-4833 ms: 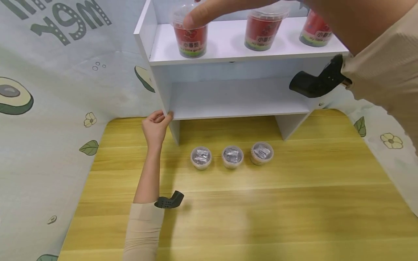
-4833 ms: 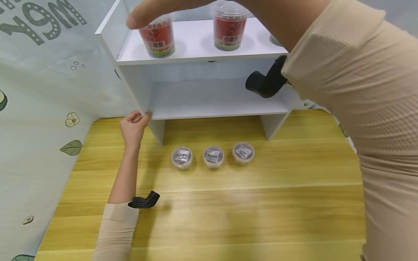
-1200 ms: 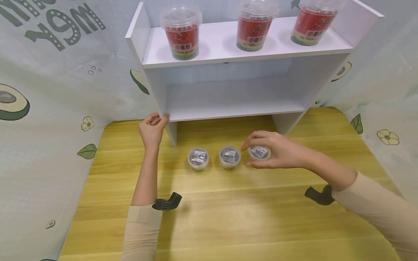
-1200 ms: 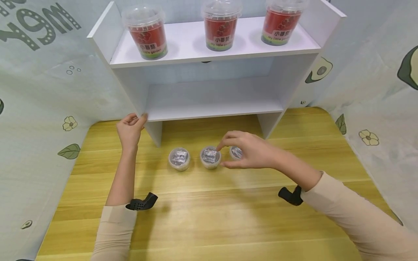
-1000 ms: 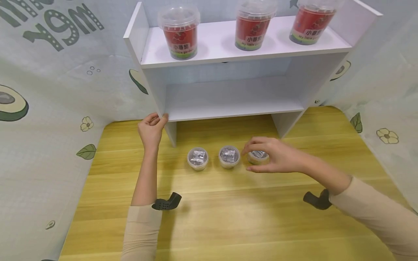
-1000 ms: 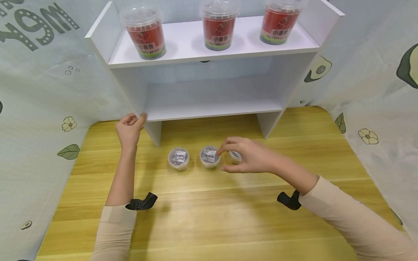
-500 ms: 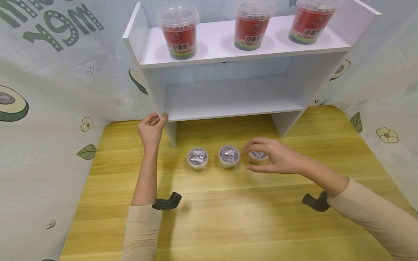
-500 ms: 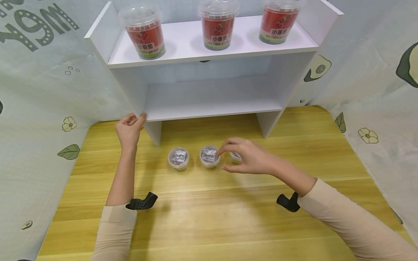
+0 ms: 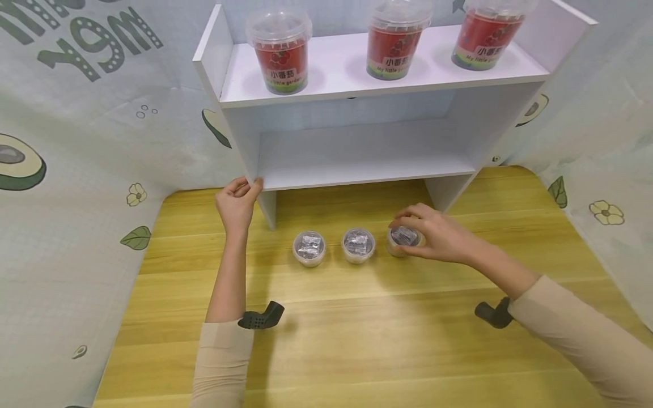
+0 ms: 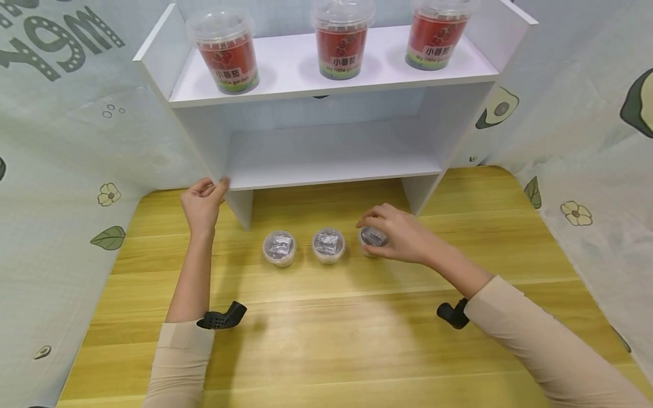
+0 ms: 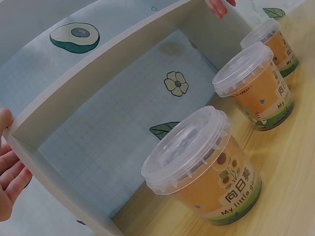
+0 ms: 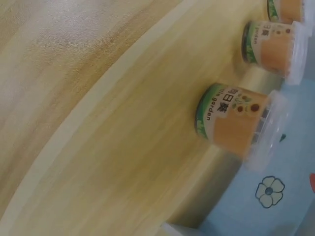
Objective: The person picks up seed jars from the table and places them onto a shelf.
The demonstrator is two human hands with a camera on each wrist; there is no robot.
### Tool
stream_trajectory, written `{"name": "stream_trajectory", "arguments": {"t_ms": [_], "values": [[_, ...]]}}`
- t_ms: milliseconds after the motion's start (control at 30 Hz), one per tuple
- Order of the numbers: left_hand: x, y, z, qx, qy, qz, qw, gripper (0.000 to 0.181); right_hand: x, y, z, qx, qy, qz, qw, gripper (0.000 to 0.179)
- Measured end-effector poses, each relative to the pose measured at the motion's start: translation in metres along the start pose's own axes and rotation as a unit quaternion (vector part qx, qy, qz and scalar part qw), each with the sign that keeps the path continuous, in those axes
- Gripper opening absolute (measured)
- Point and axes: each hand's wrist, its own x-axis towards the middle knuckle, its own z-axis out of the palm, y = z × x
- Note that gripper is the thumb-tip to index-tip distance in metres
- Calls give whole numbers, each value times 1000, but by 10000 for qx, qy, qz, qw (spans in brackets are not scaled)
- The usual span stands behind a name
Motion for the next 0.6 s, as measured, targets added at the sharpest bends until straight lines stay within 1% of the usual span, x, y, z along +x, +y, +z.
{"name": "stream_trajectory", "arguments": {"t_ms": [200,433,600], "values": [[0,0,-1,86,65,-1,9999,28,-1,7,7,-58,-29,139,9999,35],[-1,1,0,91,54,-48,9999,27,-1,16,15,-29,-309,659,9973,38],[-1,1,1,54,58,-20,10000,26,-1,21,23,-24,-328,782,9964,40]]}}
